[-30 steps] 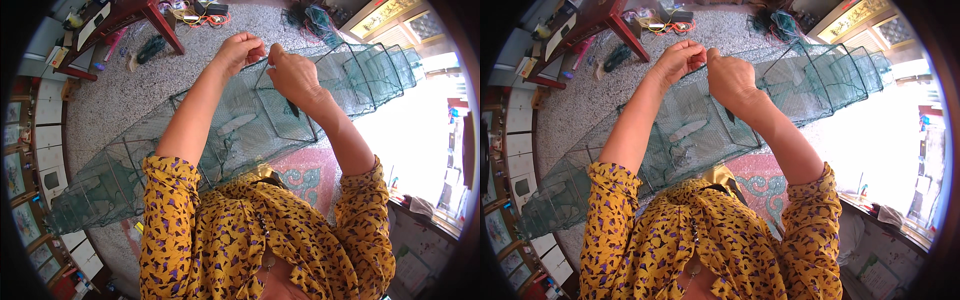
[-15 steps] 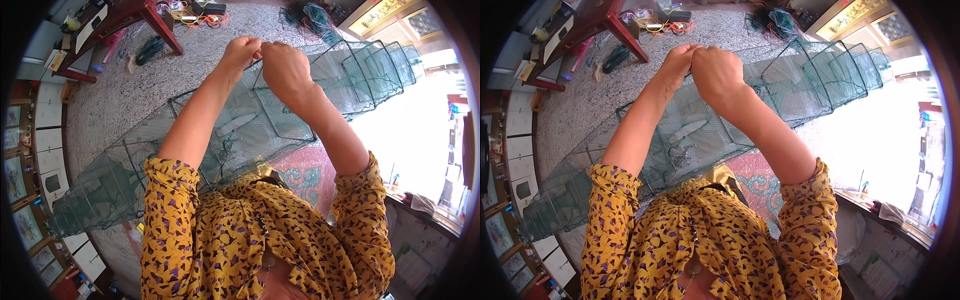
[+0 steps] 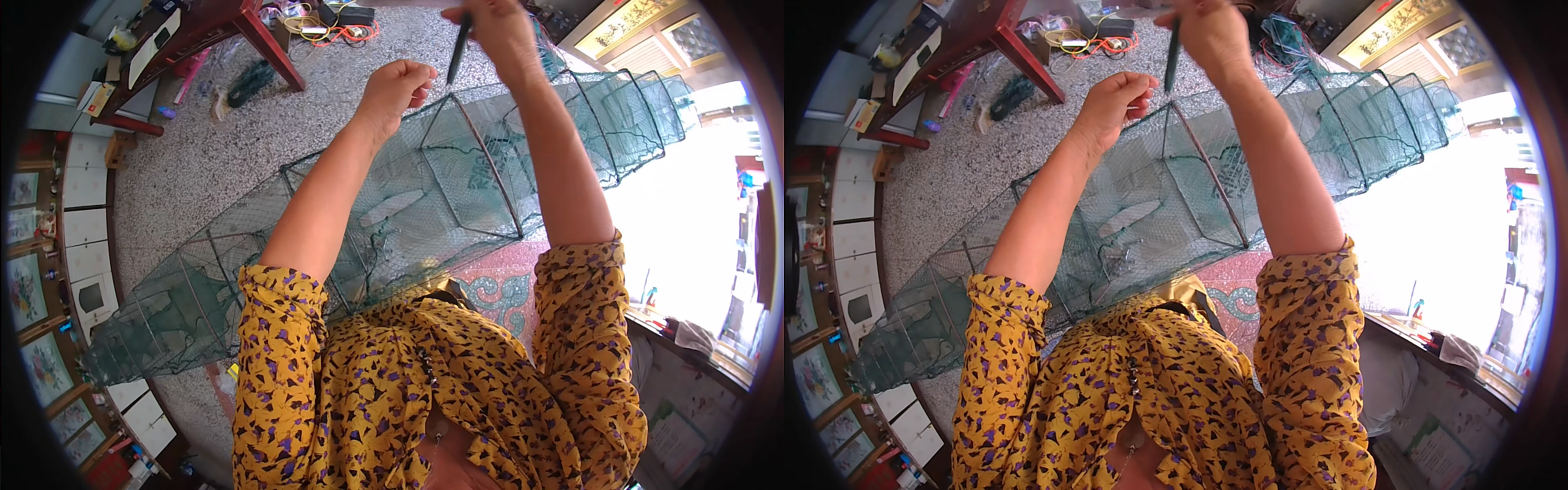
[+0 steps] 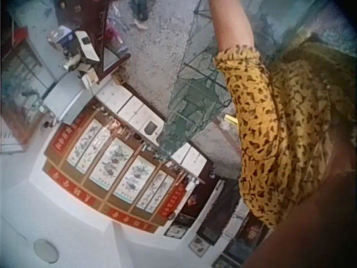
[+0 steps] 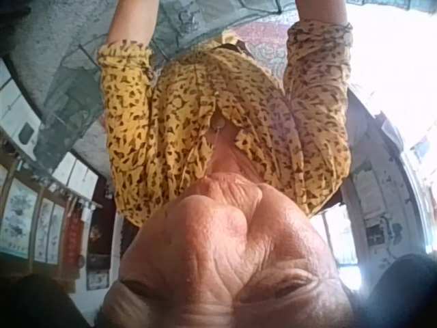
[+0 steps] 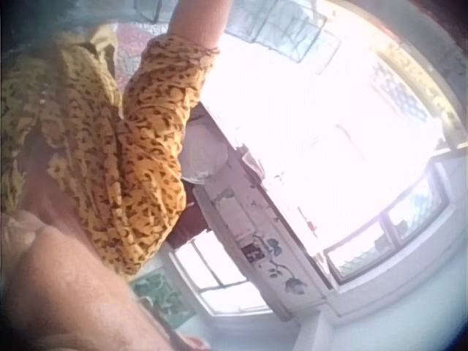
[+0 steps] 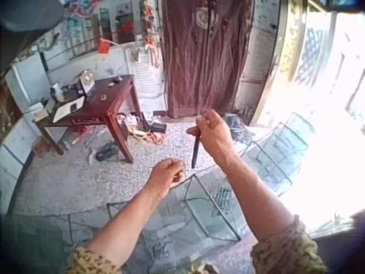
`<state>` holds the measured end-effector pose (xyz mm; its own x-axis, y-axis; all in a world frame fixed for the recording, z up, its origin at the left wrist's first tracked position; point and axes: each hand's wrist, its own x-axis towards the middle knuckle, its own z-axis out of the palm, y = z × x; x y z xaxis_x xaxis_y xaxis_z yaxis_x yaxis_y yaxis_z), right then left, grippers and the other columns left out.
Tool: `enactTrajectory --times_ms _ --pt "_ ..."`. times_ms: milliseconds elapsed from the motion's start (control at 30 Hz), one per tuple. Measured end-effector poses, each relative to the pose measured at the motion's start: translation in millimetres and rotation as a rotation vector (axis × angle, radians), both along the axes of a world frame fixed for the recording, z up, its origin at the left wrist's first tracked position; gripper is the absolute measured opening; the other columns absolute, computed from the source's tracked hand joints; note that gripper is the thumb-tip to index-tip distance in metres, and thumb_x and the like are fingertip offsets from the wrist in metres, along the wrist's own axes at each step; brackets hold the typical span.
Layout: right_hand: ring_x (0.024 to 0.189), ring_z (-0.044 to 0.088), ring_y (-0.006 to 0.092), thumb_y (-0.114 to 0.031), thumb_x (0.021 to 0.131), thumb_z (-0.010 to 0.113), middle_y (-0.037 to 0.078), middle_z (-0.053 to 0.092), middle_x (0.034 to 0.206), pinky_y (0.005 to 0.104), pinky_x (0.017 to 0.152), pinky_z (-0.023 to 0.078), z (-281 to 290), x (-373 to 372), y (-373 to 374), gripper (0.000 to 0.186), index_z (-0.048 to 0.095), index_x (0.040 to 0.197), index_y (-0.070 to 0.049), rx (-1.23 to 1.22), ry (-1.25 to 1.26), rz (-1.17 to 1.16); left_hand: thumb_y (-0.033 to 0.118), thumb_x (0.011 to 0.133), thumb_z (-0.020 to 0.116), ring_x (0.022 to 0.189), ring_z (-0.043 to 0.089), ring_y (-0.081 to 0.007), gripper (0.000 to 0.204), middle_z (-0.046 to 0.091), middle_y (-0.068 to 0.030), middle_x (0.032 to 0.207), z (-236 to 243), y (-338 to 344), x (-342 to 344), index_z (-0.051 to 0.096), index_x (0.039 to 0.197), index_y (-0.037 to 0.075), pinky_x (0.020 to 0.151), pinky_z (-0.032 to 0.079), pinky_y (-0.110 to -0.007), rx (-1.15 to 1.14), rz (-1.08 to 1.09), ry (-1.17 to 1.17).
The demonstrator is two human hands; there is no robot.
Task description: The person repairs a large rectangular mesh fishing net by hand using a small green tool, tying knots and securing the net segments at various points along the frame.
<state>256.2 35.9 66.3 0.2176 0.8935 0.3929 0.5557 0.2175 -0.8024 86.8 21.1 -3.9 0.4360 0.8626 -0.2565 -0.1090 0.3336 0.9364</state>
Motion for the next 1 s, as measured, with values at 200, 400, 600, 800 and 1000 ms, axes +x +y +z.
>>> enactTrajectory --times_ms 200,400,600,800,1000 --pt "0.058 0.057 0.0119 -0.021 0.097 0.050 0.002 0.055 0.066 0.0286 0.058 0.050 60.4 30.0 -16.3 0.019 0.051 0.088 -0.004 0.151 0.514 0.129 0.017 0.092 0.055 0.074 0.049 -0.0058 0.015 0.057 0.0022 0.083 8.2 -2.1 -0.2 0.063 0.102 0.009 0.071 0.044 -0.021 0.305 -0.088 -0.027" --pt "0.068 0.062 0.0124 -0.030 0.090 0.062 0.003 0.068 0.076 0.0281 0.062 0.047 77.6 71.0 -67.0 0.024 0.070 0.092 -0.007 -0.047 -0.449 0.099 0.018 0.089 0.057 0.079 0.048 -0.0073 0.012 0.054 0.0032 0.082 18.2 -5.8 -5.3 0.063 0.093 0.009 0.080 0.040 -0.025 0.449 -0.272 0.016" --pt "0.046 0.051 0.0055 -0.031 0.091 0.060 0.004 0.064 0.065 0.0206 0.042 0.042 93.5 98.6 -103.3 0.028 0.067 0.089 -0.003 -0.654 -0.412 0.075 0.019 0.088 0.060 0.075 0.043 -0.0068 0.011 0.051 0.0052 0.077 19.4 -8.5 -2.4 0.059 0.085 0.009 0.075 0.038 -0.022 0.344 -0.314 -0.036" --pt "0.066 0.061 0.0173 -0.035 0.094 0.051 0.004 0.064 0.072 0.0303 0.065 0.047 68.7 97.5 -90.7 0.029 0.061 0.096 -0.008 0.040 -0.531 -0.484 0.016 0.090 0.060 0.076 0.053 -0.0063 0.008 0.059 0.0026 0.083 13.9 -2.4 -4.1 0.059 0.088 0.009 0.075 0.044 -0.022 0.296 -0.224 -0.051" --pt "0.086 0.062 0.0244 -0.017 0.093 0.055 0.009 0.062 0.094 0.0350 0.078 0.049 68.6 25.6 -112.5 0.012 0.060 0.098 -0.008 -0.021 -0.404 0.300 0.016 0.093 0.057 0.081 0.062 -0.0122 0.009 0.064 -0.0048 0.090 28.7 -11.5 -35.2 0.058 0.090 0.008 0.077 0.052 -0.026 0.131 -0.075 0.003"
